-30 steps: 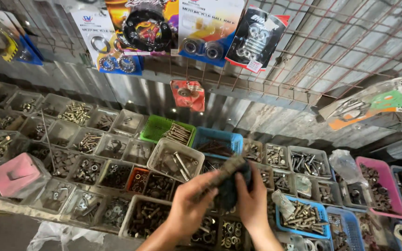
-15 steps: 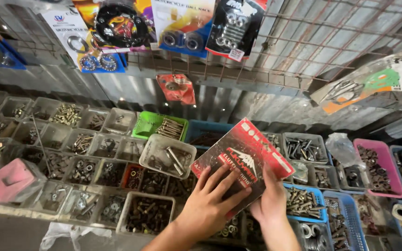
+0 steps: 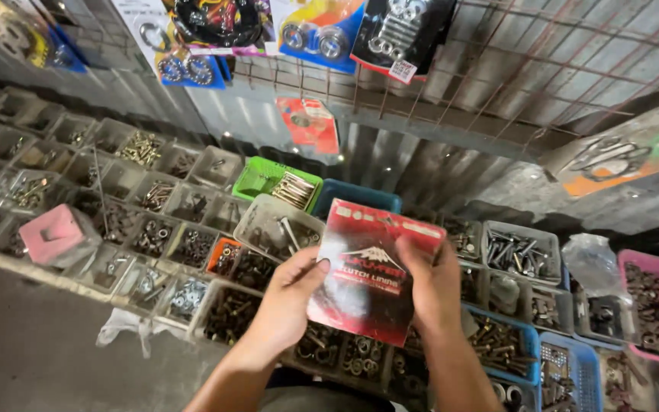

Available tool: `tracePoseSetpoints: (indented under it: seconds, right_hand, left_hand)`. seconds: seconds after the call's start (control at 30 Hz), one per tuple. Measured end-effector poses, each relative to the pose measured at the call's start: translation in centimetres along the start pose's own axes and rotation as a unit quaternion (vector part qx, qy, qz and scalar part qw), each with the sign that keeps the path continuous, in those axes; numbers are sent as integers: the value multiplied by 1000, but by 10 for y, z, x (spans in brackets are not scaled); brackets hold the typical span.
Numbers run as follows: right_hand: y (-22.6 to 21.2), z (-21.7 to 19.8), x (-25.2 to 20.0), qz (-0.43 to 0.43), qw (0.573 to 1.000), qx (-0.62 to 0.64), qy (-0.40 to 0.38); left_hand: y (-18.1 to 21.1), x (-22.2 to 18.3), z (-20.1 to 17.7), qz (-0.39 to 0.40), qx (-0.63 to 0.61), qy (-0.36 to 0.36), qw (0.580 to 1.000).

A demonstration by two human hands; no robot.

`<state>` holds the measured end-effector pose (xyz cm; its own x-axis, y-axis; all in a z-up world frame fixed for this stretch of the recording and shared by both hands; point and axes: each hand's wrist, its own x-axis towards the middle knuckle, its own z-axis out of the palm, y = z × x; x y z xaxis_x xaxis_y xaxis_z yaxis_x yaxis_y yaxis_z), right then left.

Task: Cleaning and wiping down packaged motorcycle clutch plates.

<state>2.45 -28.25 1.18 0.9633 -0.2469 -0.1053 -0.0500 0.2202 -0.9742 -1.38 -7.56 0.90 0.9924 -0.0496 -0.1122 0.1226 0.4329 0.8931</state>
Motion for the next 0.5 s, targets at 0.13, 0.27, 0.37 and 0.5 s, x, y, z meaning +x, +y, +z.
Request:
tracePoseSetpoints:
  seconds: [0.13,0.27,0.37,0.5]
  right_hand:
    - [-9,7,1,-93,984,-130,83]
    - [-18,33,-30,-351,906,-230,57]
    - [-16,53,-53,-431,846,-312,-32]
    - [-27,90,-94,-412,804,-354,-241]
  left_hand:
    - [11,-17,5,-47,-185,-15,982]
    - [13,-16,6,-34,-184,56,981]
    - [4,-12,2,14,-182,73,981]
    - [-10,-2,-21,53,-107,136,984]
